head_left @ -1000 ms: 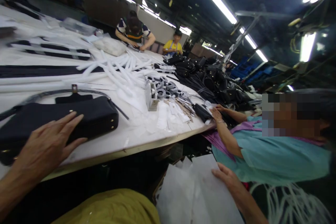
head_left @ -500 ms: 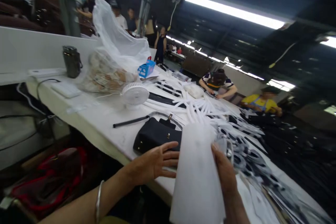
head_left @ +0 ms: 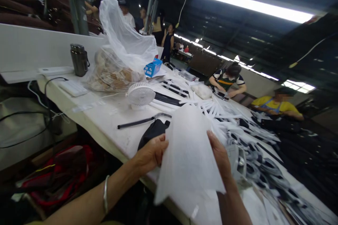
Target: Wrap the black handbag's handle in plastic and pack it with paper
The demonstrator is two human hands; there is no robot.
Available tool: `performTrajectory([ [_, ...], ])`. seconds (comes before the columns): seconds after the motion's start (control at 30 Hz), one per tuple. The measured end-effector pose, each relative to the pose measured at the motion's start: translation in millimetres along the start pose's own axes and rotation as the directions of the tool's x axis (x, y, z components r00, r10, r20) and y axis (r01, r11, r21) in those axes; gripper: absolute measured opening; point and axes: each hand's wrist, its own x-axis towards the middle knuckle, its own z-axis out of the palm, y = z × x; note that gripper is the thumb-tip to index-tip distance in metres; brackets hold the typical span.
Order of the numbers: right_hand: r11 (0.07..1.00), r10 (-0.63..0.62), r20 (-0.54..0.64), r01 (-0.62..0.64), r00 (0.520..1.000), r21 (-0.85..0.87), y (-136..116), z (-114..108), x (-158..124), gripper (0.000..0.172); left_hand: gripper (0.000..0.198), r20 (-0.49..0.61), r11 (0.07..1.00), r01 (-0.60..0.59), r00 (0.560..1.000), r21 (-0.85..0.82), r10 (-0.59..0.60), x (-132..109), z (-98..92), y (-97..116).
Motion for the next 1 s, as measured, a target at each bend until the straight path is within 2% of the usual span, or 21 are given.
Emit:
performTrajectory([
  [0.03, 0.999, 0.004, -0.014, -0.005, 1.000, -0.037, 2.9, -7.4, 4.4, 0.031, 0.035, -0.115, 0.989, -0.044, 0.991, 0.140, 0.060, 5.6, -5.0, 14.2],
  [0.07, 0.993, 0.006, -0.037, -0.011, 0.999, -0.118, 7.1, -15.8, 8.9, 0.033, 0.027, -0.223, 0.937, -0.059, 0.965, 0.343, 0.142, 11.9, -11.3, 28.9],
  [0.1, 0.972, 0.003, -0.068, -0.019, 0.998, -0.234, 12.4, -24.3, 13.3, 0.034, 0.018, -0.318, 0.799, -0.036, 0.906, 0.600, 0.279, 18.5, -18.4, 42.8],
  [0.13, 0.932, -0.006, -0.101, -0.031, 0.995, -0.362, 18.8, -32.4, 17.5, 0.036, 0.014, -0.329, 0.550, 0.082, 0.870, 0.831, 0.367, 25.1, -25.6, 54.8],
  [0.17, 0.875, -0.018, -0.130, -0.047, 0.991, -0.482, 26.2, -39.4, 21.0, 0.037, 0.013, -0.294, 0.293, 0.177, 0.857, 0.940, 0.423, 31.3, -32.4, 63.8],
  [0.23, 0.774, -0.042, -0.168, -0.074, 0.985, -0.629, 42.3, -48.6, 25.9, 0.037, 0.007, -0.275, 0.064, 0.275, 0.858, 0.959, 0.433, 41.3, -43.3, 71.8],
  [0.27, 0.748, -0.047, -0.176, -0.082, 0.983, -0.659, 50.5, -50.8, 27.0, 0.036, 0.005, -0.276, 0.013, 0.298, 0.867, 0.955, 0.415, 44.6, -47.3, 71.3],
  [0.43, 0.667, -0.040, -0.162, -0.094, 0.986, -0.739, 80.7, -52.4, 26.2, 0.033, 0.009, -0.303, -0.130, 0.359, 0.897, 0.924, 0.321, 49.4, -57.5, 56.7],
  [0.57, 0.635, -0.022, -0.145, -0.098, 0.989, -0.766, 83.6, -54.6, 32.0, 0.037, 0.014, -0.314, -0.199, 0.379, 0.903, 0.904, 0.292, 54.7, -60.6, 61.7],
  [0.73, 0.607, -0.031, -0.144, -0.096, 0.989, -0.789, 80.3, -56.9, 48.5, 0.038, 0.018, -0.314, -0.251, 0.386, 0.906, 0.888, 0.283, 67.7, -63.8, 68.3],
  [1.0, 0.573, 0.005, -0.124, -0.105, 0.992, -0.812, 105.6, -59.9, 57.3, 0.034, 0.021, -0.328, -0.272, 0.382, 0.918, 0.883, 0.225, 77.5, -70.1, 56.8],
])
